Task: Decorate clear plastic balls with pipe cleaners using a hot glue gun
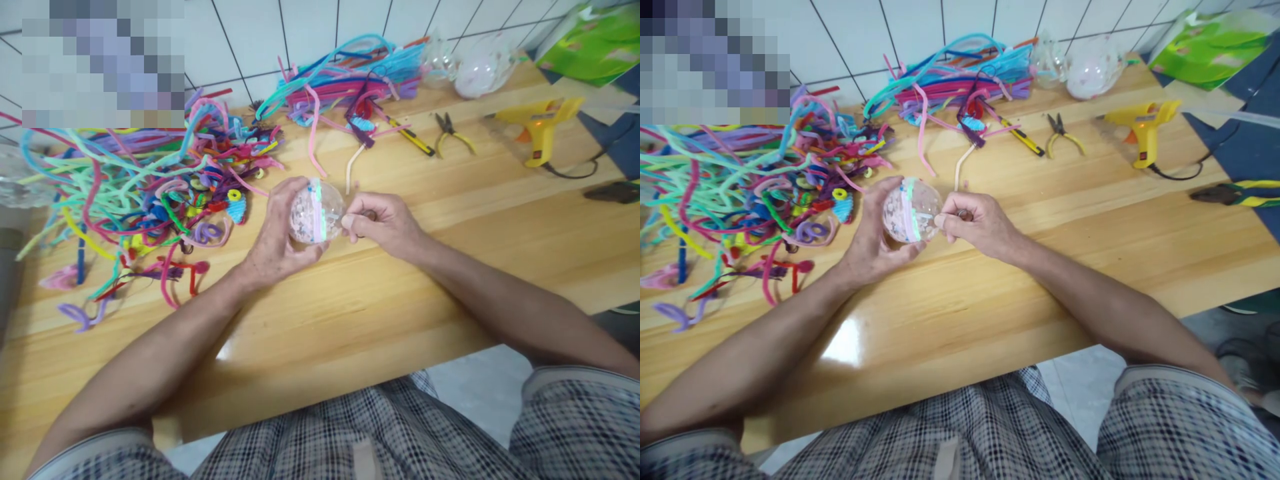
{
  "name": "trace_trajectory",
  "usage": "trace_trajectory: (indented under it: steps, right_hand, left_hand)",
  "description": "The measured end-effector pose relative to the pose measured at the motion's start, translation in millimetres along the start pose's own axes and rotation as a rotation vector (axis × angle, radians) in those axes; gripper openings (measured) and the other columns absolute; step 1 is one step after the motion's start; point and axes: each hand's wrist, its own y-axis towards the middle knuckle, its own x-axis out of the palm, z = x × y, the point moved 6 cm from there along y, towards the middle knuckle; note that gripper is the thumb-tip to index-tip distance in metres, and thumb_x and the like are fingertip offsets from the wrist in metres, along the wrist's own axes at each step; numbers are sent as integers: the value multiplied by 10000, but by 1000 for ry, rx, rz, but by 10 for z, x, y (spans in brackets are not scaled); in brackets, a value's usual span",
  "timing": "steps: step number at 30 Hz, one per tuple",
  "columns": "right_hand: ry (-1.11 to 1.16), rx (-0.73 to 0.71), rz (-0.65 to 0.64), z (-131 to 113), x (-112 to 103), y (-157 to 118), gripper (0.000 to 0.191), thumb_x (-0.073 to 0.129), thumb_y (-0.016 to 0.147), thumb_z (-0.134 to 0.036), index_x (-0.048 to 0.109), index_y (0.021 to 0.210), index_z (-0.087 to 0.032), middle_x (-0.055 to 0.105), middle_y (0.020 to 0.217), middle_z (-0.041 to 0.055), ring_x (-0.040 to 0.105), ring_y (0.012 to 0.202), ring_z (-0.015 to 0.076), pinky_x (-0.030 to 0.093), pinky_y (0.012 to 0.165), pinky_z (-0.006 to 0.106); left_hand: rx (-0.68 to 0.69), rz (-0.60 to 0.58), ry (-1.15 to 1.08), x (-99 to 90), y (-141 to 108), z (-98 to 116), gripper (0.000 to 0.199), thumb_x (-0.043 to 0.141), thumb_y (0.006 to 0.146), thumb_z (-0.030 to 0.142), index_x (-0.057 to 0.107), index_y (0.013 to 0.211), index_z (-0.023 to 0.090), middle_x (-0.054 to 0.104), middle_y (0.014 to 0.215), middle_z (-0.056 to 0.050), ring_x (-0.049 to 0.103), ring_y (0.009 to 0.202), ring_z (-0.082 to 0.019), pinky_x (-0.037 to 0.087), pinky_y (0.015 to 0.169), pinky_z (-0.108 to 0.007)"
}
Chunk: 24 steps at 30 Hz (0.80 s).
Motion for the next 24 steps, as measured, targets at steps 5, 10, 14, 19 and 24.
trace_trajectory:
  steps: [5,10,14,19,24]
  right_hand:
    - [10,6,1,-6,7,1,432,879,940,-573,700,767,-220,736,664,-16,626,597,123,465,593,261]
    - [10,10,-1,-11,17,-7,440,877,939,-576,692,759,-220,729,651,-20,602,582,117,454,586,258]
    - [6,-2,-7,-15,13,-7,420,870,952,-546,692,759,-217,731,653,-19,608,583,115,454,590,256]
    - [2,-1,-14,8,23,-14,394,854,958,-528,694,780,-215,736,656,-16,616,587,118,452,584,252]
    - [-12,-5,-38,28,66,-38,364,824,976,-497,684,786,-219,739,664,-16,610,575,114,443,568,248]
  left_hand:
    - [-42,7,-6,8,-9,-30,1088,918,894,743,352,1757,399,488,1693,-151,475,1628,-433,404,1387,-703]
    - [-52,-15,-17,17,-18,-43,1108,918,887,755,340,1754,376,474,1704,-160,462,1637,-432,385,1398,-686]
    - [-64,-19,-30,11,-24,-50,1108,897,887,788,344,1751,369,472,1708,-162,453,1645,-430,378,1403,-678]
    - [-63,3,-50,5,-28,-44,1075,867,896,820,379,1741,369,486,1699,-160,471,1634,-423,384,1399,-674]
    - [-85,57,-79,-12,-28,-34,928,794,955,831,443,1681,372,538,1639,-138,535,1573,-381,455,1352,-619]
